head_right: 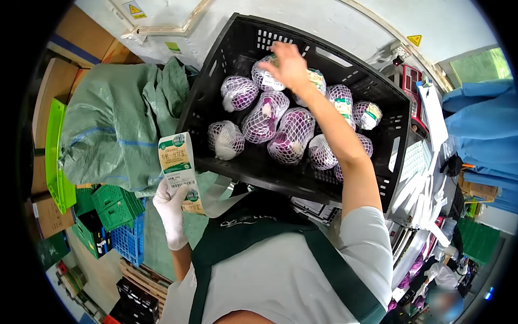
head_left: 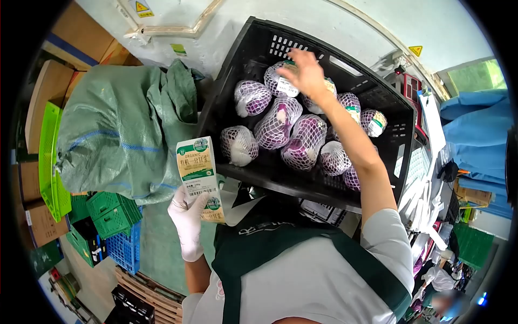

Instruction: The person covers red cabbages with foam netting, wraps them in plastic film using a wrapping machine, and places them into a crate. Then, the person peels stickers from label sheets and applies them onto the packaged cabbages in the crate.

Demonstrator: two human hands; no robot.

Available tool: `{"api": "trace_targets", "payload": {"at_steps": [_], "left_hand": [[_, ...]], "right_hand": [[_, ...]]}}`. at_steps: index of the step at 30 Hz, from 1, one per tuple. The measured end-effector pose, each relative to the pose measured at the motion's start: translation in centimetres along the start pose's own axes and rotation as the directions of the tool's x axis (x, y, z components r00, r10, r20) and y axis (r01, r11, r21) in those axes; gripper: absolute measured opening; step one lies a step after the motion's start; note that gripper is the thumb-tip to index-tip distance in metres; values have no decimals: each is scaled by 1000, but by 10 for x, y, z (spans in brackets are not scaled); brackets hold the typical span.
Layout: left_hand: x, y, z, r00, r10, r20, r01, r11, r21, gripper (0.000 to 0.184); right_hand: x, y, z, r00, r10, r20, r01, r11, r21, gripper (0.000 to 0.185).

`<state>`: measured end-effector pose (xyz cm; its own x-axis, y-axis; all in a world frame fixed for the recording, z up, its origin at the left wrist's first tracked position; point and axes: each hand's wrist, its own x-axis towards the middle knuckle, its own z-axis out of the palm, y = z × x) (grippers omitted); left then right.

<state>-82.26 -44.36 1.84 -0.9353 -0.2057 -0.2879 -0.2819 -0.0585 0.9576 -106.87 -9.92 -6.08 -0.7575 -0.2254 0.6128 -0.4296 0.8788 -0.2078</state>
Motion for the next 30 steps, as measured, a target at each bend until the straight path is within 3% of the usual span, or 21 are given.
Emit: {"api": "trace_targets", "payload": {"at_steps": [1, 4, 6, 9, 12, 13, 14, 15, 16, 17, 18, 19, 20, 21, 23, 25, 27, 29, 30], "left_hand": [[2, 1, 3, 1000, -9, 19, 9, 1000, 21, 29], [2, 0, 9, 999, -4, 52, 2, 999, 37, 28], [3, 3, 12, 997, -13, 74, 8, 998, 63, 27], [2, 7, 15, 994, -10, 110, 1, 997, 82, 26], [-4, 17, 17, 978, 1, 207, -38, 984, 175, 25], [-4, 19, 19, 977, 7, 212, -45, 984, 174, 25], [-6, 19, 23, 961, 30, 276, -81, 981, 176, 26], [-7, 19, 26, 939, 48, 340, -113, 978, 176, 26], [-6, 19, 29, 922, 65, 382, -170, 954, 248, 28], [-6, 18, 31, 917, 62, 394, -170, 954, 246, 28], [-6, 18, 33, 899, 40, 436, -164, 954, 250, 36], [-6, 19, 36, 879, 20, 477, -159, 954, 253, 45], [-7, 25, 40, 821, 226, 524, -371, 909, 189, 64], [-6, 31, 42, 761, 272, 589, -434, 888, 151, 76], [-13, 35, 53, 736, 373, 565, -463, 886, 19, 60], [-12, 20, 57, 721, 404, 562, -520, 852, 55, 49], [-16, 14, 59, 704, 441, 557, -577, 812, 87, 39], [-27, 11, 65, 834, 248, 494, -276, 961, -16, 22], [-26, 7, 72, 834, 354, 423, -388, 922, -7, 14]], "right_hand": [[-5, -2, 10, 993, -96, 67, 94, 995, 35, 54], [-34, 11, 54, 975, -153, 159, 175, 975, -135, 52], [-30, 13, 57, 977, -29, 209, 52, 993, -102, 49], [-28, 4, 43, 935, 61, 351, -10, 990, -144, 55], [-25, -22, 24, 954, 122, 273, -100, 991, -94, 62], [-26, -41, 7, 968, 111, 226, -137, 985, 100, 64], [-25, -64, -17, 953, 104, 285, -210, 904, 373, 69], [-20, -97, -60, 803, 156, 576, -566, 501, 654, 70], [-31, -111, -81, 650, -109, 752, -758, -157, 633, 65], [-41, -131, -94, 561, -242, 792, -816, -323, 479, 56], [-53, -150, -119, 640, -192, 744, -740, 108, 664, 40], [-60, -170, -137, 620, -148, 771, -767, 92, 635, 23], [-73, -187, -158, 664, -38, 747, -683, 375, 626, 15], [-83, -195, -161, 704, 20, 710, -655, 404, 638, 14], [-96, -206, -170, 764, 27, 645, -568, 504, 651, 13], [-111, -213, -170, 866, 8, 500, -424, 541, 726, 12], [-118, -217, -172, 903, 38, 428, -369, 578, 728, 11], [-122, -219, -174, 911, 76, 406, -369, 592, 717, 10], [-124, -219, -175, 916, 106, 387, -369, 603, 707, 10]]}}
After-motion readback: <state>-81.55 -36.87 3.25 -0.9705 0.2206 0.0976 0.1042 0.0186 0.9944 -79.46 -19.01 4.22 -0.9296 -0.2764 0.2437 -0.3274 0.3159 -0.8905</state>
